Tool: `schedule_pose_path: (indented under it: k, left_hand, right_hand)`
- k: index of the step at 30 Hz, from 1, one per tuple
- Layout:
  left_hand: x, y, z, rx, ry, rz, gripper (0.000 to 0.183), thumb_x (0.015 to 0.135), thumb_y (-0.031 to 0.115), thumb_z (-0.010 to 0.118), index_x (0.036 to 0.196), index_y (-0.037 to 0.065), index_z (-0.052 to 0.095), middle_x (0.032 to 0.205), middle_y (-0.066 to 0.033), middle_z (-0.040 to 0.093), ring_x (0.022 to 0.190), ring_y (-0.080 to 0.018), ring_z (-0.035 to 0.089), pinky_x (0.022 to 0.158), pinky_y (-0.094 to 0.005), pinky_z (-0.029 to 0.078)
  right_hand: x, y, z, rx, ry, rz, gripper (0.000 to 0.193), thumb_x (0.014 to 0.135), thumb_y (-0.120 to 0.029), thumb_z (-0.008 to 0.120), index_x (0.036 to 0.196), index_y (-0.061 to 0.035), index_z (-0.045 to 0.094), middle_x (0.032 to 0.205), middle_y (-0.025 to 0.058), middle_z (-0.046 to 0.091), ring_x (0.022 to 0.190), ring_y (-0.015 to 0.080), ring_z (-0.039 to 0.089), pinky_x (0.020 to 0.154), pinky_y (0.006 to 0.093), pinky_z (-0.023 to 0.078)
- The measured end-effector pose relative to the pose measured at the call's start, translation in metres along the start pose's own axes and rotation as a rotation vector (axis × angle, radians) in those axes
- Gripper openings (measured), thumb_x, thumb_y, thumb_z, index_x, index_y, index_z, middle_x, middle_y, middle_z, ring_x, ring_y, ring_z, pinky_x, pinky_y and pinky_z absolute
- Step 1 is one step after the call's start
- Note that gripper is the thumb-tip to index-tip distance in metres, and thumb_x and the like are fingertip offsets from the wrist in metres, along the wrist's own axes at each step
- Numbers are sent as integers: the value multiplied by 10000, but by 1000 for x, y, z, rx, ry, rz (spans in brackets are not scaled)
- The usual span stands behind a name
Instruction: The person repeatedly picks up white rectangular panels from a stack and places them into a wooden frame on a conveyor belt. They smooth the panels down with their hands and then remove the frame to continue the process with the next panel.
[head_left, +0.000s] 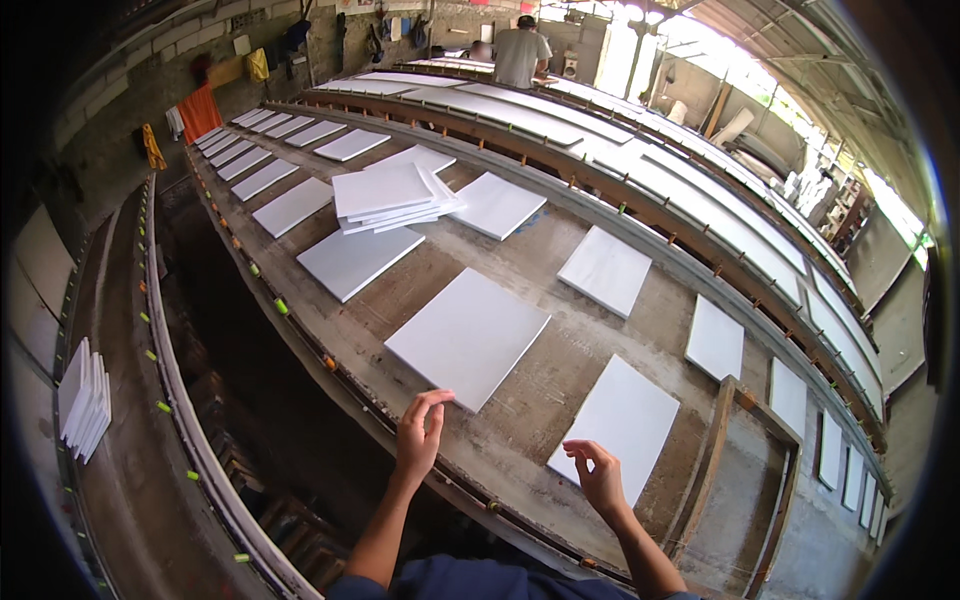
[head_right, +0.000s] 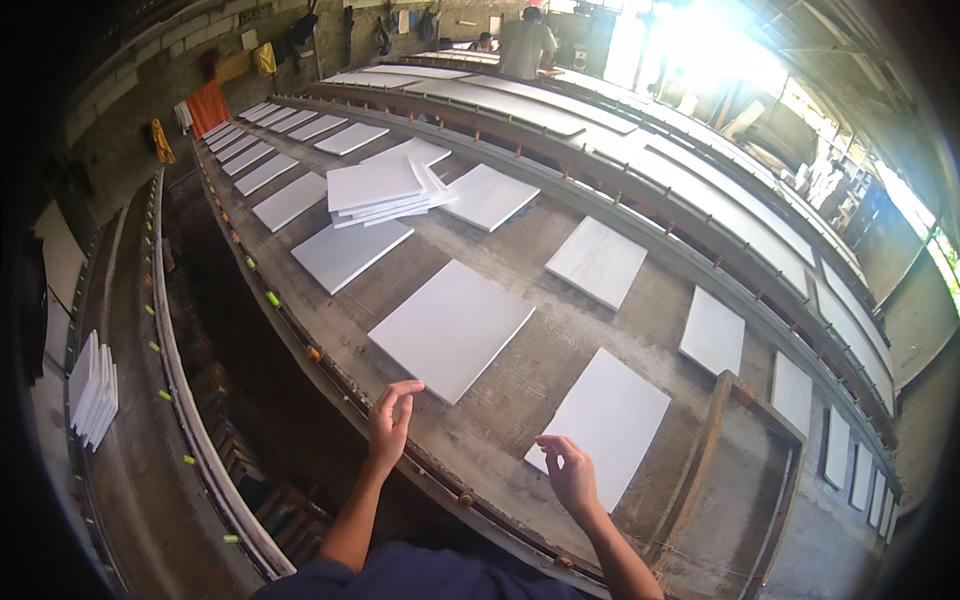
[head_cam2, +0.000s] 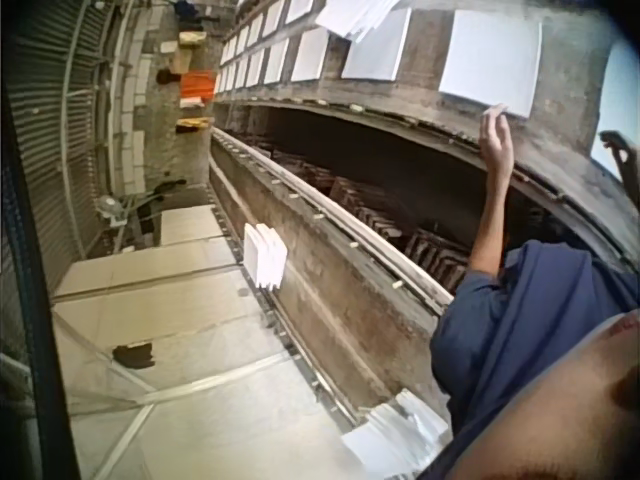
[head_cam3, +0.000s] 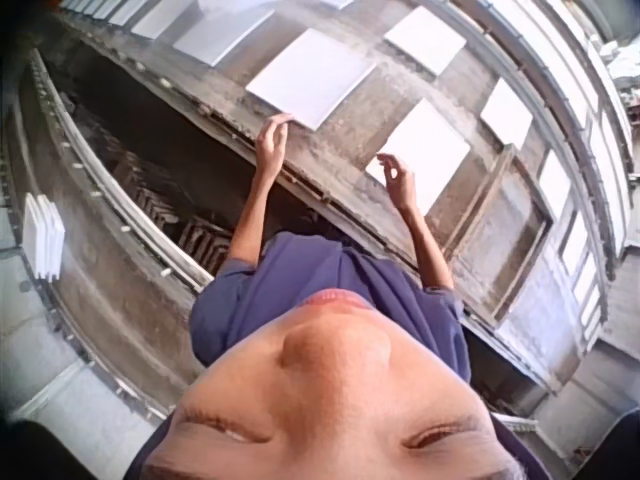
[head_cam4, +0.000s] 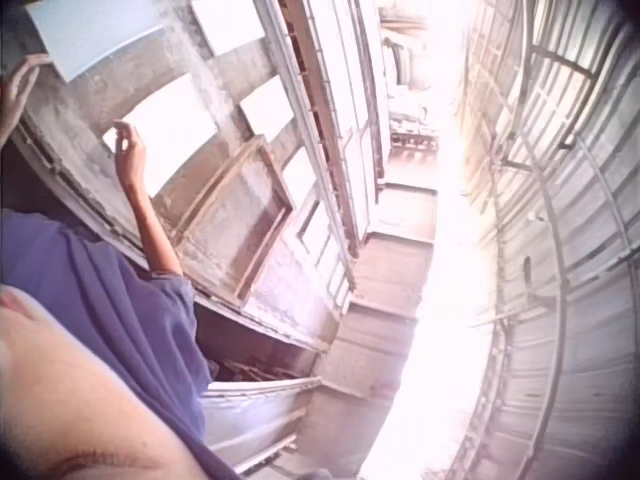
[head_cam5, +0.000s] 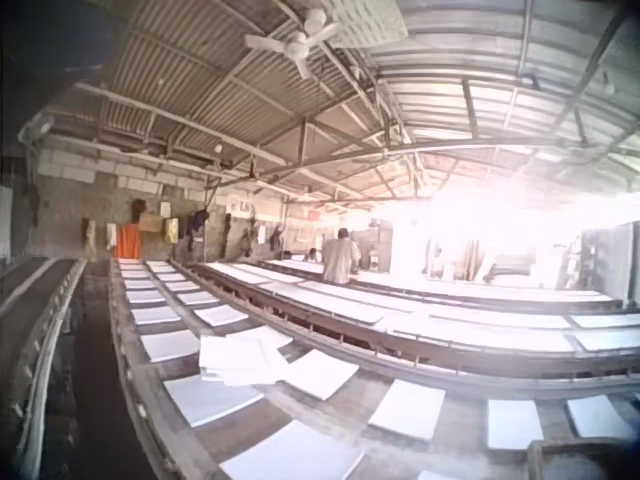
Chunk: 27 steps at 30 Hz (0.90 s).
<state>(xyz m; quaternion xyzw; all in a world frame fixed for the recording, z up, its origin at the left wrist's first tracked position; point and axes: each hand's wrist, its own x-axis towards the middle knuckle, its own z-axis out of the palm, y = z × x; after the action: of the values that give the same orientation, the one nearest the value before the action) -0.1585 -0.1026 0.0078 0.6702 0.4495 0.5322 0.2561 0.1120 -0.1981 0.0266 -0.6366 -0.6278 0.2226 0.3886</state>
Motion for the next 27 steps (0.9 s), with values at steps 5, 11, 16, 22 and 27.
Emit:
schedule_pose_path:
  k: [5,11,16,22,27]
  left_hand:
    - [18,-9,-31,107,-44,11,187,924,57,492,1036,25,638,1021,-105,656,975,-232,631,862,-320,485]
    - [85,-58,-86,-205,29,-189,213,963,90,466,1088,-12,606,1067,-94,644,1012,-163,604,906,-285,459]
    - [185,-124,-144,-305,109,-205,223,974,98,451,1118,-16,576,1141,-91,612,1076,-155,564,954,-279,426]
    - [293,-225,-180,-314,49,-257,235,961,109,474,1161,10,549,1190,-82,587,1077,-153,558,937,-294,434]
    - [355,-297,-179,-301,118,-341,323,933,141,520,1232,24,490,1253,-137,498,1021,-201,566,918,-336,448]
  right_hand:
    - [26,15,22,-3,-102,-39,171,862,-28,556,985,-73,665,930,117,680,836,254,669,738,340,524]
    - [129,-35,50,-19,-51,-204,181,851,6,552,970,-66,668,936,134,654,808,254,643,730,332,511]
    - [254,-78,118,67,30,-314,243,836,85,526,973,-58,667,960,94,657,801,180,632,732,279,524]
    - [396,-94,237,223,166,-197,225,858,49,529,1005,-58,663,998,120,651,898,234,651,765,320,540]
    - [472,-67,303,160,156,-127,313,823,14,578,1133,-30,589,1151,165,587,1035,294,607,856,347,512]
